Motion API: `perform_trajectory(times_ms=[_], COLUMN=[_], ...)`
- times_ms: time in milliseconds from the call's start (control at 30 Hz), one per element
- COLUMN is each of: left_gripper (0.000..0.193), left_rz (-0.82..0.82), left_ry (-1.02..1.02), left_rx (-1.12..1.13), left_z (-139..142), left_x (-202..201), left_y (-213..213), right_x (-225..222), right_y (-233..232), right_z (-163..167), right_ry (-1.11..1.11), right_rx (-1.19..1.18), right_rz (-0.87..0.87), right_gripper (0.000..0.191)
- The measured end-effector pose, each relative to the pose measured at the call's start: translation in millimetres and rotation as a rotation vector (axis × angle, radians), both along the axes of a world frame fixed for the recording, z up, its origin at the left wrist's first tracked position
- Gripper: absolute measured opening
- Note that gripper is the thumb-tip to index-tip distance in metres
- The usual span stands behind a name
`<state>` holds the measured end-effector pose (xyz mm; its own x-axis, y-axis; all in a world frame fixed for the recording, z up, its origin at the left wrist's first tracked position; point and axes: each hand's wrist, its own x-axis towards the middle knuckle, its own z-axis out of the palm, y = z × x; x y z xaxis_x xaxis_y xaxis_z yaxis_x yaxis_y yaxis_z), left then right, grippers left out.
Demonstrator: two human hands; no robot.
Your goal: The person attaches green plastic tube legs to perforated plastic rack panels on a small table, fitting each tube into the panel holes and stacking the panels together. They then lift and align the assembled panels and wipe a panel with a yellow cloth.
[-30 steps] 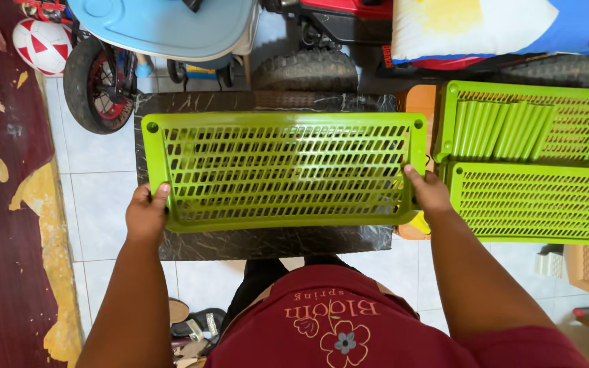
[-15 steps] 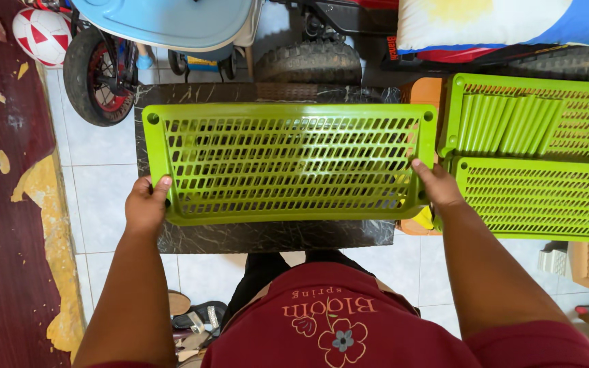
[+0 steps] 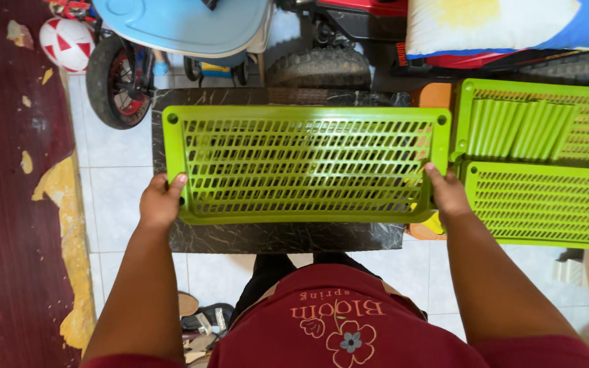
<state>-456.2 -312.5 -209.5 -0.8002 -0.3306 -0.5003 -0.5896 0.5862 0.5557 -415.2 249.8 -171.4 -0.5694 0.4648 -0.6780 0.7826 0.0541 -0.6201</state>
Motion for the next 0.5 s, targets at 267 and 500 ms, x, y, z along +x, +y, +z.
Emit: perform_trajectory(times_ms=[267, 500], left_gripper=[0.047, 0.039], left_rz=[0.115, 0.201], left_ry=[0.1, 0.074], left_rx=[0.247, 0.318], left_z=[4, 22], left_x=[3, 9], left_y=[1, 2], right_x=[9, 14], right_y=[3, 9], right_z=[-9, -2], right_ry=[0.157, 0.076], right_rx=[0.007, -0.018], right_rz=[-0.022, -0.081], right_gripper=[0.06, 0.057])
